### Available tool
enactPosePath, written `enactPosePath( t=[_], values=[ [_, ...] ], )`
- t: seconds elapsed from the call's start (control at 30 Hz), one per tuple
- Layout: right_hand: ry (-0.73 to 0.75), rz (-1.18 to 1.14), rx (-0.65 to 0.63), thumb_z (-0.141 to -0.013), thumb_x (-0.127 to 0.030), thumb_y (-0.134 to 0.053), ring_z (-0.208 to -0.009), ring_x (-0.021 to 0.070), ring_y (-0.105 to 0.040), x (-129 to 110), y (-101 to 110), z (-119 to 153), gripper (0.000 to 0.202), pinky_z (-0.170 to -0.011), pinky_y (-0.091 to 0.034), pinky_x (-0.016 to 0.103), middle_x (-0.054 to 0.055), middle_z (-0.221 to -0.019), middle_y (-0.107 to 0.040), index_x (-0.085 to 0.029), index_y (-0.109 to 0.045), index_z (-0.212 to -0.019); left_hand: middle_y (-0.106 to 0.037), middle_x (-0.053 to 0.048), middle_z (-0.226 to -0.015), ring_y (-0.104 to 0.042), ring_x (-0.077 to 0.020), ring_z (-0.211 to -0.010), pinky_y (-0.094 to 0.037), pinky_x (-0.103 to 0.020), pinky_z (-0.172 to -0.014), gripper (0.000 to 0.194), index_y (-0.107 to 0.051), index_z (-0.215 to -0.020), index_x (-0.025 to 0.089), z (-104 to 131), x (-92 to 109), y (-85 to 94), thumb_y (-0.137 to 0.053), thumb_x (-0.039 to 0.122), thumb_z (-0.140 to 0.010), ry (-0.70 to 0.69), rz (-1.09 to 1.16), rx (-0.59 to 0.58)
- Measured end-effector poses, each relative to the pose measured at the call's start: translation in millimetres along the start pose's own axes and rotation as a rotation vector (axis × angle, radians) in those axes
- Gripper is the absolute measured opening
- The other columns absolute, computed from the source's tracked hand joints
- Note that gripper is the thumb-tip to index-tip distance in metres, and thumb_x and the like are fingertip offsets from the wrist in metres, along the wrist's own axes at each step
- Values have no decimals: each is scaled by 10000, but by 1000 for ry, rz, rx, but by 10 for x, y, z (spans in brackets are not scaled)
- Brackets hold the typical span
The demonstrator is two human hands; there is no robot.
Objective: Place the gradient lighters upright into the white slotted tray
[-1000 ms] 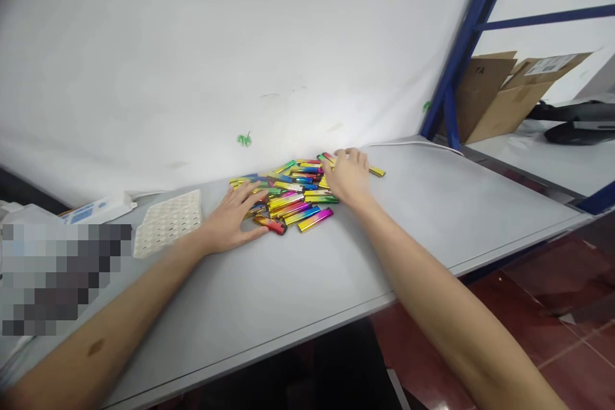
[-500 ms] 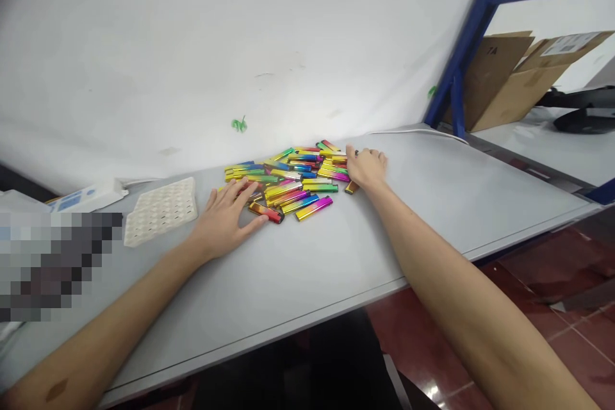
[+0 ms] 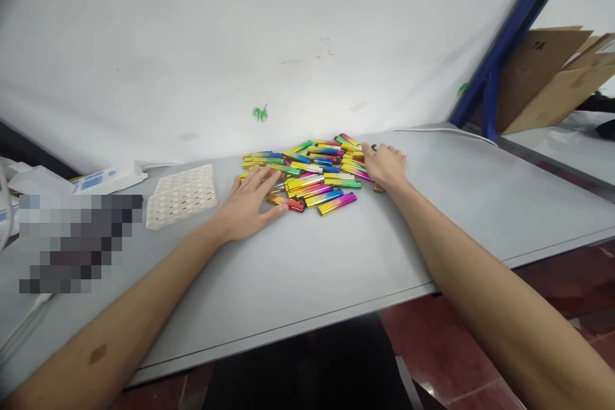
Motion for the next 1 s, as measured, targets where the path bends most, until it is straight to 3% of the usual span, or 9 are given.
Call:
enactPosePath(
  t=[0.13, 0.33, 0.53, 0.63, 0.8, 0.9, 1.0],
  values=[
    [14, -38, 55, -964, -525, -296, -1271, 384, -504, -2, 14, 42, 628, -1060, -333, 525, 264, -1293, -603, -58, -586, -1268, -214, -98, -1637, -97, -322, -1525, -70, -615, -1210, 740, -267, -1540, 252, 15, -13, 3, -282, 683, -938, -15, 14, 46],
    [95, -116, 215, -962, -470, -367, -1318, 367, -439, -59, 122, 132, 552, -1087, -302, 529, 246, -1313, -569, -74, -581, -1281, -430, -117, -1490, -364, -304, -1411, -166, -596, -1198, 521, -430, -1425, 231, 14, -31, 63, -336, 508, -994, -43, 6, 191],
    [419, -193, 355, -977, -469, -377, -1224, 353, -464, -398, 300, 436, 473, -1014, -375, 523, 196, -1241, -561, -152, -603, -1247, -499, -122, -1402, -442, -288, -1311, -327, -505, -1136, 428, -512, -1357, 191, 5, -52, 96, -353, 369, -1002, -34, -41, 247],
    [671, -216, 289, -978, -452, -410, -1152, 330, -497, -652, 333, 681, 404, -986, -409, 506, 152, -1165, -595, -190, -641, -1181, -522, -108, -1368, -453, -282, -1280, -351, -485, -1117, 409, -531, -1347, 203, -1, -52, 93, -378, 329, -989, -44, -60, 261],
    [1095, -187, 23, -916, -488, -556, -1065, 295, -528, -957, 301, 1068, 312, -950, -443, 475, 109, -1099, -632, -208, -684, -970, -545, -93, -1335, -463, -277, -1253, -374, -467, -1092, 410, -535, -1355, 223, -4, -64, 88, -401, 305, -976, -54, -86, 285],
    [1194, -134, -43, -861, -543, -614, -1074, 307, -515, -1008, 270, 1183, 359, -914, -460, 461, 125, -1113, -623, -191, -678, -897, -547, -83, -1345, -466, -272, -1250, -375, -453, -1089, 400, -548, -1337, 230, -4, -51, 97, -414, 311, -969, -61, -111, 289],
    [1227, -105, -31, -849, -531, -628, -1113, 317, -492, -1014, 264, 1214, 367, -935, -449, 471, 146, -1160, -594, -179, -673, -942, -569, -82, -1319, -482, -276, -1231, -387, -440, -1070, 376, -577, -1288, 227, 17, -17, 154, -417, 336, -966, -9, -170, 308]
  ],
)
Point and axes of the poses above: each hand's wrist, its own z-axis away from the middle knuckle, its own y-axis out of the back of the hand, x = y × z, the point moved 3 cm from there along -z, towards the middle knuckle
